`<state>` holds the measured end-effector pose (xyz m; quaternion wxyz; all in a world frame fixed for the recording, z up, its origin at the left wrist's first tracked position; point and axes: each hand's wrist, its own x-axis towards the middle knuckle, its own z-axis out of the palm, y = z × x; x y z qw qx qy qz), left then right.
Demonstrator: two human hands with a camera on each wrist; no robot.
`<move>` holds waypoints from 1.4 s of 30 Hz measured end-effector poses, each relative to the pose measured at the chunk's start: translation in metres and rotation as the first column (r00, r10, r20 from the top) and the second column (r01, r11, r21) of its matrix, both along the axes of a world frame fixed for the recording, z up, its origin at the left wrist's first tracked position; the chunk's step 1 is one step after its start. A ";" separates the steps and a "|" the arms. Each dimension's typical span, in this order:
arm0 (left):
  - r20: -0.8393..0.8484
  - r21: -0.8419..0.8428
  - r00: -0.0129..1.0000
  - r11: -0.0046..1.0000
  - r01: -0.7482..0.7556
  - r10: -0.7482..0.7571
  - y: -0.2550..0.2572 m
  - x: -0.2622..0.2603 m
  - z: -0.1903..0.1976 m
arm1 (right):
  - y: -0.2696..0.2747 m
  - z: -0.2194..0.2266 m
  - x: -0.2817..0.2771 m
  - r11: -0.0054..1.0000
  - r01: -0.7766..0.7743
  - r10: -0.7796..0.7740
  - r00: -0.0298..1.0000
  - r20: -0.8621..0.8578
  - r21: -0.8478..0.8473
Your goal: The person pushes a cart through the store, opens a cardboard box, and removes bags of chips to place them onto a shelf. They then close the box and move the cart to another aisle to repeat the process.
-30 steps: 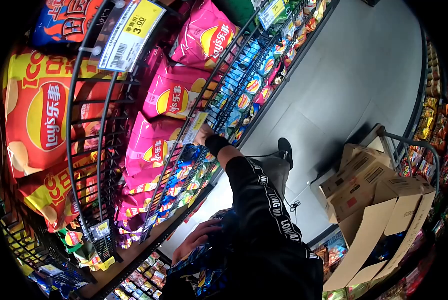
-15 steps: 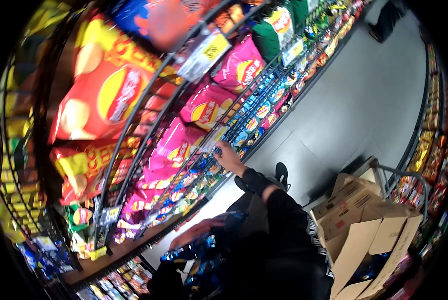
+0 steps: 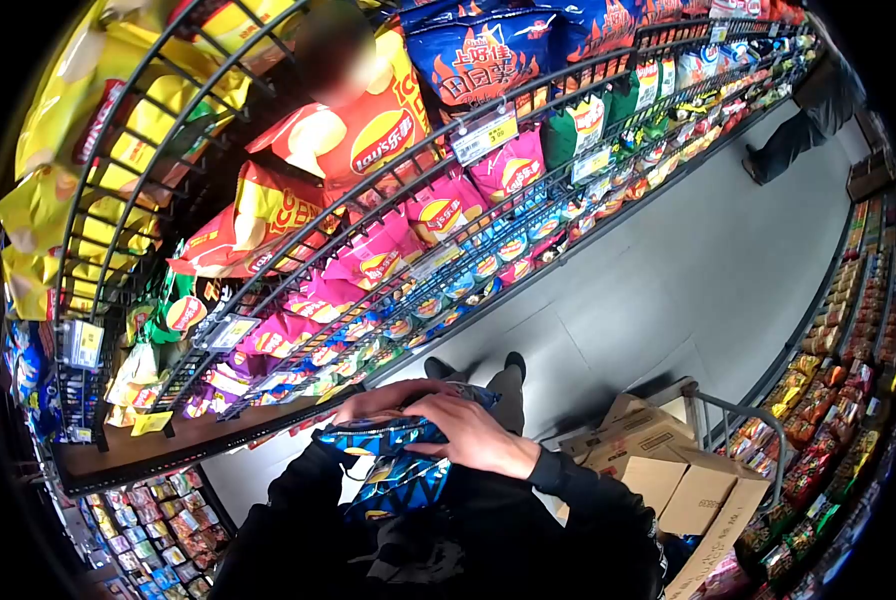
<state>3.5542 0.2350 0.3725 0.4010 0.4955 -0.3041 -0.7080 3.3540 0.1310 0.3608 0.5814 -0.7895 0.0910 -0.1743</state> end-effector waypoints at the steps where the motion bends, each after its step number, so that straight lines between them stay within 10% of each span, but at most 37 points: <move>1: 0.122 -0.199 0.991 0.978 0.069 -0.045 -0.003 0.001 0.001 | 0.006 0.003 -0.004 1.000 0.030 -0.030 1.000 -0.002 0.000; 4: 0.304 -0.522 0.949 0.818 0.240 -0.085 -0.019 -0.003 0.011 | 0.019 0.009 -0.012 0.996 0.083 -0.080 0.991 0.106 -0.016; 7: 0.053 -0.097 0.911 0.906 0.412 -0.409 -0.018 -0.001 -0.111 | 0.029 0.018 -0.017 1.000 0.023 -0.024 0.997 0.070 0.018; 11: 0.149 -0.188 0.931 0.915 0.357 -0.333 -0.017 -0.012 -0.099 | 0.041 0.007 -0.026 0.978 -0.109 0.106 0.994 0.030 0.175; 14: -0.047 0.175 0.961 0.945 0.276 -0.272 -0.014 -0.018 -0.086 | 0.045 -0.001 -0.028 0.964 -0.248 0.247 0.969 0.029 0.097; 20: 0.303 0.073 0.829 0.879 0.471 -0.470 -0.004 -0.013 -0.142 | 0.003 0.009 -0.040 0.765 -0.628 0.616 0.779 0.121 0.146; 22: 0.275 0.015 0.867 0.903 0.429 -0.416 -0.003 -0.016 -0.141 | -0.004 0.011 -0.047 0.736 -0.653 0.621 0.756 0.206 0.177; 24: -0.096 0.059 0.986 0.988 0.145 -0.138 0.008 -0.022 -0.134 | -0.008 0.012 -0.052 0.758 -0.651 0.642 0.752 0.147 0.019; 29: -0.419 0.122 0.875 0.970 -0.212 0.244 0.012 -0.035 -0.108 | 0.004 0.022 -0.050 0.788 -0.564 0.597 0.798 0.084 -0.247; 35: -0.142 -0.044 0.908 0.914 -0.403 0.393 0.021 -0.025 -0.124 | -0.019 0.034 -0.043 0.794 -0.574 0.592 0.805 0.037 -0.201; 36: 0.230 -0.134 0.941 0.966 -0.222 0.249 0.023 -0.009 -0.178 | -0.022 0.036 -0.043 0.800 -0.562 0.581 0.813 0.036 -0.212; 39: 0.627 -0.077 0.777 0.997 -0.009 0.055 0.025 0.003 -0.177 | -0.032 0.039 -0.044 0.796 -0.566 0.583 0.813 0.018 -0.217; 42: 0.218 0.000 0.943 0.966 -0.258 0.252 0.045 0.003 -0.187 | -0.039 0.042 -0.042 0.773 -0.605 0.615 0.789 -0.011 -0.194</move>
